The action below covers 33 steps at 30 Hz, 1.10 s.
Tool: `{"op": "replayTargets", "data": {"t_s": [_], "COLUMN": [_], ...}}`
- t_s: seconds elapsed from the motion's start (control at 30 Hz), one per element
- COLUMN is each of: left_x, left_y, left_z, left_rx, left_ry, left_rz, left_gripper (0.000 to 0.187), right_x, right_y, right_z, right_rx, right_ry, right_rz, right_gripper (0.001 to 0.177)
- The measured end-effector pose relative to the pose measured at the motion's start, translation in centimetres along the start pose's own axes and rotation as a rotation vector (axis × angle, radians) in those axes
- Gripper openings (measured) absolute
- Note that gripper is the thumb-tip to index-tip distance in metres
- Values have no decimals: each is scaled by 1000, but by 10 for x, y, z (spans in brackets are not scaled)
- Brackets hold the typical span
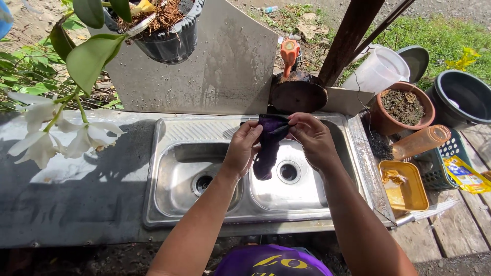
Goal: Organizing and cleaning kitchenware in an outdoor kitchen area.
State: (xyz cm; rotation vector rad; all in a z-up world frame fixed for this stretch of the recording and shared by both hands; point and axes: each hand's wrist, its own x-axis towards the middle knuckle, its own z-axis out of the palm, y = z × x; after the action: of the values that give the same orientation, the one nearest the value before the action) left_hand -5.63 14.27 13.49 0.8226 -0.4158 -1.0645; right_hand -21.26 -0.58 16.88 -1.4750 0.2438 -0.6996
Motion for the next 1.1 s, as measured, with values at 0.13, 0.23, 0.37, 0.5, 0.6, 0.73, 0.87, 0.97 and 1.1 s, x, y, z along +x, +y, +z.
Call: {"op": "replayTargets", "data": {"t_s": [0.13,0.23,0.37,0.5,0.6,0.73,0.87,0.97,1.1], "left_x": [1,6,-2,-1,3,-9,-27,-30,-23], "left_y": [7,13,38,50,52,44,31,21,19], "left_z": [-24,-31,-12,-15,-34,-18,0,1,-22], "left_rx": [-25,-73,-1,312,438,719,843,685,492], "left_ry": [41,-21,-14,-37,-22,95,226,188,74], "left_rz": [0,68,3,68,133,354,439,370,181], "left_gripper": [12,17,19,27,33,41,53,58,35], "right_x": [-3,2,13,14,11,11,20,20,21], "right_y": [6,6,-12,22,37,20,9,12,3], "right_z": [-7,2,51,61,39,49,69,70,58], "right_rx": [260,506,155,0,-18,103,319,456,605], "right_ry": [-22,-89,-53,-174,-61,-87,37,107,9], "right_rz": [203,254,371,434,344,438,487,557,584], "right_gripper": [13,9,23,30,19,17,15,19,26]}}
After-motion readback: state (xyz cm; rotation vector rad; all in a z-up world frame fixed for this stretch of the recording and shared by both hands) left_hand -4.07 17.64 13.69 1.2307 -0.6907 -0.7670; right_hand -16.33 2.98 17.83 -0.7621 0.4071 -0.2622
